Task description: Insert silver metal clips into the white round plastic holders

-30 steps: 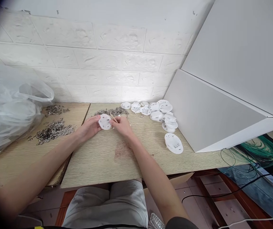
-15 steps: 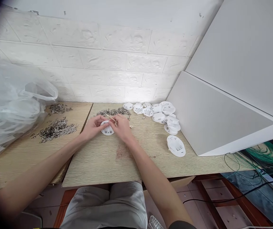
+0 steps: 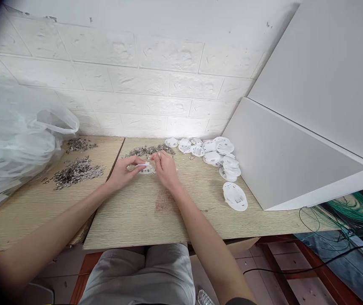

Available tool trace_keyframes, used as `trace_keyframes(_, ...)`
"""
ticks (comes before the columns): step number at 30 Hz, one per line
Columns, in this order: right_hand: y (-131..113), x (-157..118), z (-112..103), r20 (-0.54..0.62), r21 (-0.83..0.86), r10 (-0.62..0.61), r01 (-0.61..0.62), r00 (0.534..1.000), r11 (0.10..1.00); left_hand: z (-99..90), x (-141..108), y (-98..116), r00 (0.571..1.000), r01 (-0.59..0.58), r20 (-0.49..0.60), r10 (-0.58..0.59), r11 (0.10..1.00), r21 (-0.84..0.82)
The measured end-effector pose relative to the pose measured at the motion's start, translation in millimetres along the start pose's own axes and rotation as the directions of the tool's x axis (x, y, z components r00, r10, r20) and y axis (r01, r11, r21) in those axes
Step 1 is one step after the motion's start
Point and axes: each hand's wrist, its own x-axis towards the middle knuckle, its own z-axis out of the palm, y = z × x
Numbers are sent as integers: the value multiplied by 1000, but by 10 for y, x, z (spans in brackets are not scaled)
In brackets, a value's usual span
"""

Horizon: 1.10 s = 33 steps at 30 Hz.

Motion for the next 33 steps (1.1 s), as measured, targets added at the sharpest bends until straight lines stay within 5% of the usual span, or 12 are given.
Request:
trace_keyframes(15, -39, -10, 20, 98, -119, -13, 25, 995, 993, -61, 45, 70, 981, 192, 18, -194, 979, 64)
trace_keyframes(25, -132, -16, 42, 154, -226, 137, -100, 979, 969, -46, 59, 80, 957, 285, 60, -283, 958, -19)
trace_keyframes(29, -192, 19, 0, 245, -162, 327, -293, 913, 942, -100, 94, 156, 910, 389, 145, -389, 921, 27)
trace_keyframes(33, -162, 42, -40, 440, -38, 479, -518, 760, 855, -156, 113, 219, 823, 504, 283, -493, 863, 39)
